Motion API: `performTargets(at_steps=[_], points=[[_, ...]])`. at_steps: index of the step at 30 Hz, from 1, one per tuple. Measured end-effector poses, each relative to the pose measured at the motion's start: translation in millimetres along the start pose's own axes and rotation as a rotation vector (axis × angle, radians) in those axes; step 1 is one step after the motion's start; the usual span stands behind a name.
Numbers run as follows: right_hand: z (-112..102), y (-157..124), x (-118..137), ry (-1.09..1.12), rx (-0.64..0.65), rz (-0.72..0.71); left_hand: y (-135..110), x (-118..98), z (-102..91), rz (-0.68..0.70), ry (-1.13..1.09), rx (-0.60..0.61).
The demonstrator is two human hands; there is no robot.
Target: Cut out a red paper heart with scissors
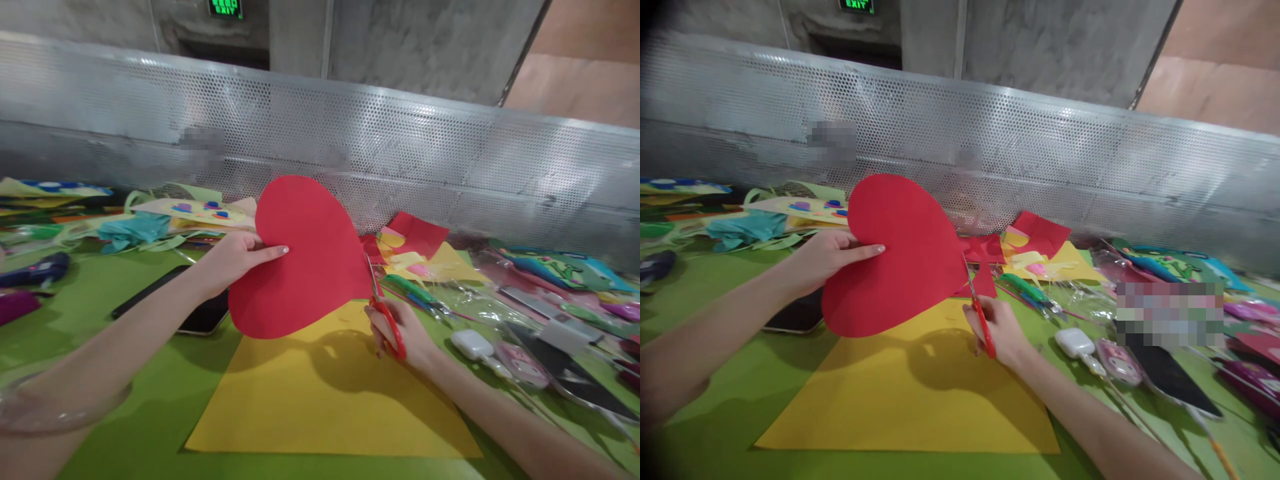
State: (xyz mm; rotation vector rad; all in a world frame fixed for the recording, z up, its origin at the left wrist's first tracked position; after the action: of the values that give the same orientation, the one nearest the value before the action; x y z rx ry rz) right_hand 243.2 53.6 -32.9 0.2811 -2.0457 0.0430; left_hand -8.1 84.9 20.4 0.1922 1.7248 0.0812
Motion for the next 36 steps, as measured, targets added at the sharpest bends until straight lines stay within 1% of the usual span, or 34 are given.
performTargets(at_steps=[9,15,20,23,28,33,36], points=[[-0.9,0.5,0.6,-0.005,-0.018,0.0,0.4,0.7,-0.6,0.01,-0.011,0.006],[-1.4,-0.3,2.3,-0.044,-0.024,-0.004,0.4,-1.1,-1.5,0.009,0.017,-0.019],[-3.3,1.8,-1.3,0.053,-0.036,-0.007,0.2,0.3,3.5,0.003,0.008,0.025],[-2.8,2.8,-1.6,0.089,-0.026,-0.024,0.0,1.9,4.6,0.004,0.024,0.032],[-0.4,2.9,-2.4,0.055,-0.003,-0.048,-1.0,2.0,7.5,-0.01,0.003,0.046],[1.0,2.3,-1.0,0.062,0.013,-0.057,-1.0,1.6,6.9,-0.013,0.052,0.037],[0.9,1.6,1.5,0.042,0.009,-0.058,-0.1,3.1,6.6,-0.015,0.046,0.04]])
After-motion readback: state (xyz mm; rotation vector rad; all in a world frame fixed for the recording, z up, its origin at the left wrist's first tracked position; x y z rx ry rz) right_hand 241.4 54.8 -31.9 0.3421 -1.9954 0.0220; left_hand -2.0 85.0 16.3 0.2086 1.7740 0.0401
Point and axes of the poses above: each hand's wrist, its own y-axis towards the middle knuckle, its own z-axis out of the palm, x = y × z, the point moved 9 cm from there along y, towards the middle knuckle, and after that the axes turned 2 degrees about -y, right-handed, at the moved point
